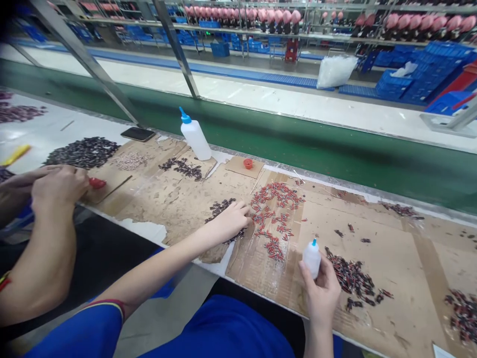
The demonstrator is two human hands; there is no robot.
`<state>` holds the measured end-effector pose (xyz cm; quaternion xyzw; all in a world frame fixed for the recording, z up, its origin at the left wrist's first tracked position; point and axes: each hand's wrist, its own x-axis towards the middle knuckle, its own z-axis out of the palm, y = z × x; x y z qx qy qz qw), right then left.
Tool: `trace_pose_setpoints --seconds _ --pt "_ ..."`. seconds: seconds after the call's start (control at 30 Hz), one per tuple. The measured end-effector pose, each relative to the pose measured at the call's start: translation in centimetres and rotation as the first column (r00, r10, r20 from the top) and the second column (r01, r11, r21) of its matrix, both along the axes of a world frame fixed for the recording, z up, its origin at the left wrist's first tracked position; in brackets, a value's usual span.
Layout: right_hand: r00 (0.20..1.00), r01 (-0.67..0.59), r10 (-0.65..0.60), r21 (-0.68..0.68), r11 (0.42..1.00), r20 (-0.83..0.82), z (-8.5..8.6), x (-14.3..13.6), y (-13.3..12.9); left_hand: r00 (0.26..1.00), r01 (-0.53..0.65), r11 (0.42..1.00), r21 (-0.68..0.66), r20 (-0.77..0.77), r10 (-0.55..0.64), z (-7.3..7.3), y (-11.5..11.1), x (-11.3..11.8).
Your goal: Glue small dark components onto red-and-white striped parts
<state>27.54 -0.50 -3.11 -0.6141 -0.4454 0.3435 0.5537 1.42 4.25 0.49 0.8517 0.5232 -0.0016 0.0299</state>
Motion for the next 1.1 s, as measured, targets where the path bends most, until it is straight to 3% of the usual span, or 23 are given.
trace_pose_setpoints --seconds 0.1,0.2,0.3,0.37,0.47,0.57,0.73,0.93,1.1 --pt "0.985 0.047 -0.047 -0.002 0.999 -0.168 0.2 0.2 -0.3 1.000 0.017 0.999 0.033 -0.027 -0.016 0.3 -0.3 0.6" --pt "0.922 0.033 -0.014 0.042 0.999 -0.388 1.0 0.1 -0.7 0.998 -0.048 0.996 0.072 -0.032 0.050 0.8 -1.2 0.9" --pt "0.871 0.025 0.010 0.065 0.998 -0.491 1.7 0.1 -1.0 0.995 -0.091 0.988 0.121 -0.014 0.094 1.1 -2.9 1.2" --pt "0.835 0.041 -0.004 0.055 0.998 -0.550 2.0 0.1 -1.1 0.996 -0.075 0.990 0.119 0.056 0.069 0.6 -4.2 1.7" --pt "0.793 0.042 -0.029 0.006 0.999 -0.609 1.8 -0.3 -1.3 0.977 -0.009 0.996 0.086 0.212 -0.009 -1.3 -6.0 2.7" --pt "0.821 0.082 -0.077 -0.016 0.996 -0.566 1.2 -1.5 -1.6 0.922 -0.022 0.994 0.107 0.386 -0.021 -3.5 -7.2 3.4" --pt "0.908 0.147 -0.149 -0.033 0.989 -0.392 -0.2 -3.5 -2.5 0.683 -0.169 0.976 0.137 0.730 0.016 -5.0 -8.3 3.4" --pt "0.992 0.068 -0.072 -0.042 0.997 -0.099 -0.5 -4.7 -2.9 0.501 -0.255 0.965 0.060 0.862 0.079 -5.7 -8.6 3.4" --pt "0.996 -0.077 0.077 -0.006 0.997 0.042 0.3 -5.2 -2.7 0.479 -0.275 0.959 0.068 0.875 0.075 -5.9 -8.5 3.5"
